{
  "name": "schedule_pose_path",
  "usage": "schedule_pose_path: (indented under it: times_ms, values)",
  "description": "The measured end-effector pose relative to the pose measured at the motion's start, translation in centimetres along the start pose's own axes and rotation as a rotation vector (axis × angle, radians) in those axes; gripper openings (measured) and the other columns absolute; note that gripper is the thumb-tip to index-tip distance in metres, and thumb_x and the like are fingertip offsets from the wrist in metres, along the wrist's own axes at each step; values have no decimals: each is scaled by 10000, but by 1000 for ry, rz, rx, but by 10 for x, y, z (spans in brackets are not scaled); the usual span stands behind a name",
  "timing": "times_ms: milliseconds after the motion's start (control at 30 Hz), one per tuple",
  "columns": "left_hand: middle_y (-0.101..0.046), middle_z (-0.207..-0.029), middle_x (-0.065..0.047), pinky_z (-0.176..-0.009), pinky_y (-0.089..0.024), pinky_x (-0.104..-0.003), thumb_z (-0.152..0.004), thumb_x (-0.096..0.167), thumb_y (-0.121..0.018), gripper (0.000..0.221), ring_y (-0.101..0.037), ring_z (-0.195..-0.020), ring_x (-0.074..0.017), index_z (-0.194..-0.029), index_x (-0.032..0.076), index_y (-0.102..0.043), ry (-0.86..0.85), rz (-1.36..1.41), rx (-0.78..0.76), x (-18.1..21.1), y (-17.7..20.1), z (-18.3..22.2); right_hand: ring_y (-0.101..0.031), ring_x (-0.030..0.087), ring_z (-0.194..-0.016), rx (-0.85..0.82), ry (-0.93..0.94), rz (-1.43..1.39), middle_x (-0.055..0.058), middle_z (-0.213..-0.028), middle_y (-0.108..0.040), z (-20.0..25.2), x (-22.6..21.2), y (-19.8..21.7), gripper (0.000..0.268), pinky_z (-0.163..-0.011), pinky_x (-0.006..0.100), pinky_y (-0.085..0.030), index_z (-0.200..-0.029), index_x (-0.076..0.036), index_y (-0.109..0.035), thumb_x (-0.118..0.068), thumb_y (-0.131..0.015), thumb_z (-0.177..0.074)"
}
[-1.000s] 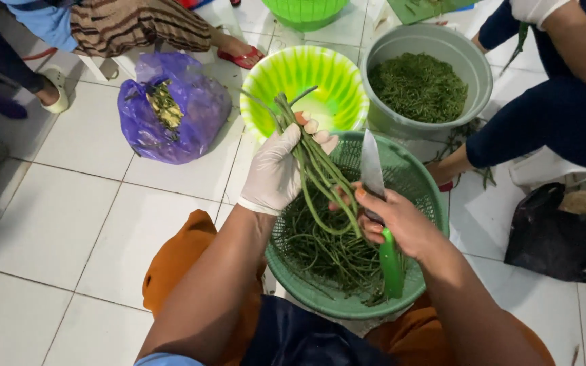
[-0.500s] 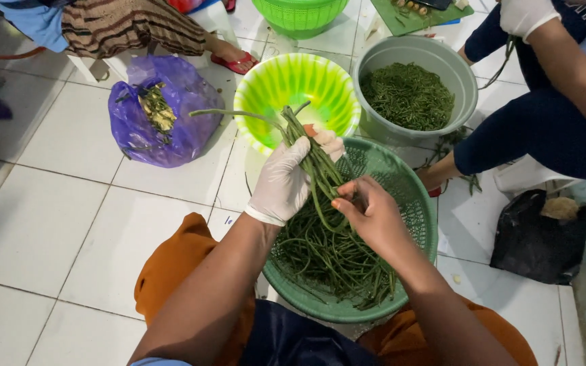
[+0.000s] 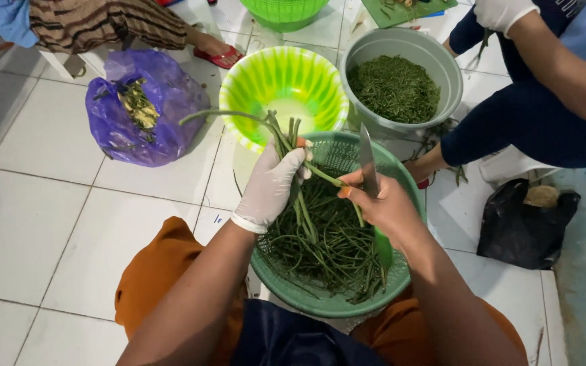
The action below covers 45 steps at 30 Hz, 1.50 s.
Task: Trimming the ends of green beans using a knife and placing them into a collection basket.
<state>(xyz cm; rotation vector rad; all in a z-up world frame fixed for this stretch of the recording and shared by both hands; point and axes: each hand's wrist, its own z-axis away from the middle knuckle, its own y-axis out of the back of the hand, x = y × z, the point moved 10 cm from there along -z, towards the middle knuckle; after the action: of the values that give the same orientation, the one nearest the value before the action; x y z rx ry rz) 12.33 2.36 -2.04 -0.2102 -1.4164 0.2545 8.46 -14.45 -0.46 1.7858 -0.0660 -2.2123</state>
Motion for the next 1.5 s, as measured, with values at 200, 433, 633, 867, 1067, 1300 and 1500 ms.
schedule_pose_path:
  times_ms: [200, 433, 633, 867, 1067, 1300, 1500]
  values:
    - [-609, -774, -65, -467, -524, -216, -871, 141, -590, 158, -616, -551, -128, -1006, 90, -526, -16, 49, 9, -6, 2, -3, -378, 25, -398, -15, -30, -181, 187, -755, -623, -3, 11, -6, 184, -387, 197, -359, -1011, 25, -585, -67, -576, -851]
    - [-595, -770, -74, -471, -522, -219, -872, 129, -583, 147, -618, -557, -132, -994, 58, -541, 15, 70, 15, -6, -2, 0, -326, 59, -435, -27, -44, -166, 93, -599, -504, -7, 29, 1, 299, -423, 249, -373, -966, 45, -597, -237, -498, -966]
    - [-603, -745, -64, -468, -519, -222, -872, 161, -593, 136, -604, -541, -123, -972, 70, -574, -3, 53, 47, 1, 9, -8, -314, 49, -517, -243, 10, -26, 91, -799, -475, 9, -16, -8, 626, -409, 232, -335, -1301, 19, -435, -477, -272, -955]
    - [-600, -719, -75, -430, -488, -207, -864, 144, -603, 133, -554, -496, -109, -966, 59, -594, 29, 113, -8, 2, 5, -3, -356, 68, -597, -507, -18, 33, 55, -788, -476, 38, -33, -29, 491, -477, 226, -352, -1356, -79, -330, -324, -343, -930]
    - [-561, -691, -70, -421, -439, -187, -883, 134, -588, 133, -491, -472, -90, -955, 22, -593, 45, 349, -32, -5, -4, -5, -476, 180, -625, -490, 171, 242, 142, -824, -597, 34, -44, -34, 425, -564, 328, -420, -1320, -123, -442, -230, -463, -910]
    - [-456, -641, -23, -385, -322, -163, -946, 202, -523, 233, -369, -419, -58, -966, -24, -576, -2, 694, -80, 3, -23, 2, -515, 157, -640, -490, 255, 228, 99, -790, -624, 42, -69, -57, 453, -612, 326, -442, -1339, -142, -449, -230, -491, -897]
    - [-246, -449, 50, -354, -196, -124, -961, 321, -452, 390, -222, -351, -11, -651, 85, -430, -19, 769, -175, 38, -43, 8, -609, 235, -707, -473, 341, 258, 156, -838, -638, 44, -80, -67, 468, -688, 409, -480, -1363, -149, -429, -178, -476, -899]
